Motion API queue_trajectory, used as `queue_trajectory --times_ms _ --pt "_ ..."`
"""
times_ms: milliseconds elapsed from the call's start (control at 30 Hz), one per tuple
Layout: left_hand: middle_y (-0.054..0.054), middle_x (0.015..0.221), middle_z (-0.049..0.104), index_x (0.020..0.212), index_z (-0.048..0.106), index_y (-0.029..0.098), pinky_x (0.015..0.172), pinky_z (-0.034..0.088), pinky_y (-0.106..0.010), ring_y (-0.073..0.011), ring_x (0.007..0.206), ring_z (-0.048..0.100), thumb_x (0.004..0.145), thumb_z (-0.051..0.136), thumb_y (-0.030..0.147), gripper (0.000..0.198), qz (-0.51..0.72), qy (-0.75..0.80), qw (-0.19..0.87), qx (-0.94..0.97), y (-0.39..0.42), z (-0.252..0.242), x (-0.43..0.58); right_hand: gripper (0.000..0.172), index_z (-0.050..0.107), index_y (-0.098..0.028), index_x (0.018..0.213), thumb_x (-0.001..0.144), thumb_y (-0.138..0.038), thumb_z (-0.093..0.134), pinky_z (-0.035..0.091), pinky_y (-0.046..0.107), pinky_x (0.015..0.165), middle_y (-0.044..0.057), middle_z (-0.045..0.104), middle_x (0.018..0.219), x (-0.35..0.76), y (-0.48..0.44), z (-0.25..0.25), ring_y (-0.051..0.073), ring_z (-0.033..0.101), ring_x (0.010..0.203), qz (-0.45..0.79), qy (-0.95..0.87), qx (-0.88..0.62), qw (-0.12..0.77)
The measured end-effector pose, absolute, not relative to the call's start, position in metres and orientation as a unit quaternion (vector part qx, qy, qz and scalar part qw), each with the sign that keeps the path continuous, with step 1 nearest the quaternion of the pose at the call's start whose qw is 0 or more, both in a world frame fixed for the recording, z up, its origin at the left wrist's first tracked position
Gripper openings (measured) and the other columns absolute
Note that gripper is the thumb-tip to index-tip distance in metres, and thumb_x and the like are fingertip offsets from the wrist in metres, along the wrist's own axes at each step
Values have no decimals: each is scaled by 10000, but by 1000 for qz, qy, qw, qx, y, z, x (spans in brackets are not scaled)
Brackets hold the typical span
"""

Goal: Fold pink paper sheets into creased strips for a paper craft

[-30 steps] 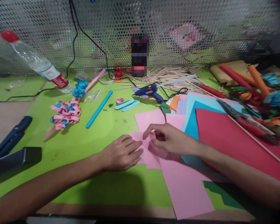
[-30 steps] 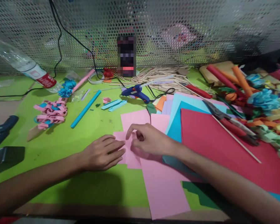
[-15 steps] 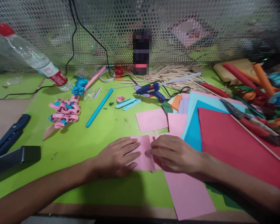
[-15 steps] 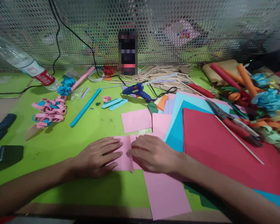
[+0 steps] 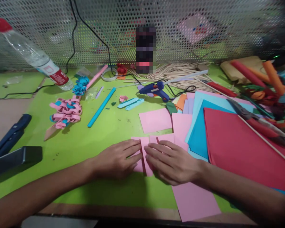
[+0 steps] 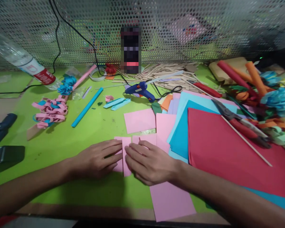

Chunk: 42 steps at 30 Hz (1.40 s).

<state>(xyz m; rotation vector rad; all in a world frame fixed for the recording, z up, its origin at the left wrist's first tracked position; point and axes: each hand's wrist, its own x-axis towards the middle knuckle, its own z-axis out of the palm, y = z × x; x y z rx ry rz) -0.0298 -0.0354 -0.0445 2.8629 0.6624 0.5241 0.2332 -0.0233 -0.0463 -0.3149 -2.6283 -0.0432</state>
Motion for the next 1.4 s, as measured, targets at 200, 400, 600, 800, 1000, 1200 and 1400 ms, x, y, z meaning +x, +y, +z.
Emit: queue_trajectory --times_ms 200,400,600,800,1000,1200,1400 --pt "-131 1168 703 1049 680 143 930 580 -408 -265 1081 670 931 588 493 380 192 241 27 951 -31 -46 -39 391 624 -54 1212 908 -274 516 536 452 937 175 681 1214 233 -24 -49 289 629 1158 -7 -967 -115 228" --pt "-130 1200 687 1133 674 158 916 570 -421 -277 1109 651 927 609 424 343 185 256 54 947 -31 -47 -38 364 632 -42 1204 917 -253 557 553 466 965 183 688 1206 233 -25 -50 282 649 1152 -22 -965 -112 238" --pt "-132 1180 691 1110 681 151 916 568 -407 -274 1105 648 914 610 502 409 196 265 57 942 -27 -46 -41 304 641 -68 1180 897 -179 615 542 430 1025 176 676 1239 230 -26 -52 261 621 1213 -14 -963 -124 240" --pt "-132 1192 684 1098 667 140 928 576 -415 -277 1113 646 900 607 495 411 181 257 86 945 -19 -44 -47 432 608 -8 1240 901 -259 518 480 519 1079 231 641 1271 226 -26 -50 334 564 1275 42 -973 -90 209" --pt "-154 1168 683 1092 665 137 938 572 -393 -268 1104 650 886 630 518 435 197 226 82 951 -13 -46 -53 408 607 -21 1238 914 -261 548 464 536 1085 228 651 1251 219 -26 -53 333 560 1279 36 -971 -110 207" --pt "-153 1137 706 1089 662 114 940 583 -388 -264 1093 667 882 642 514 451 210 214 76 951 -11 -46 -54 357 616 -67 1220 936 -269 543 455 507 1101 198 646 1275 217 -25 -55 300 548 1295 73 -968 -119 206" --pt "-153 1145 711 1035 675 120 917 602 -374 -253 1069 690 894 642 464 374 222 217 55 949 -13 -48 -54 413 585 -61 1276 940 -290 509 405 548 1124 204 602 1338 218 -24 -55 316 510 1326 97 -970 -114 192"
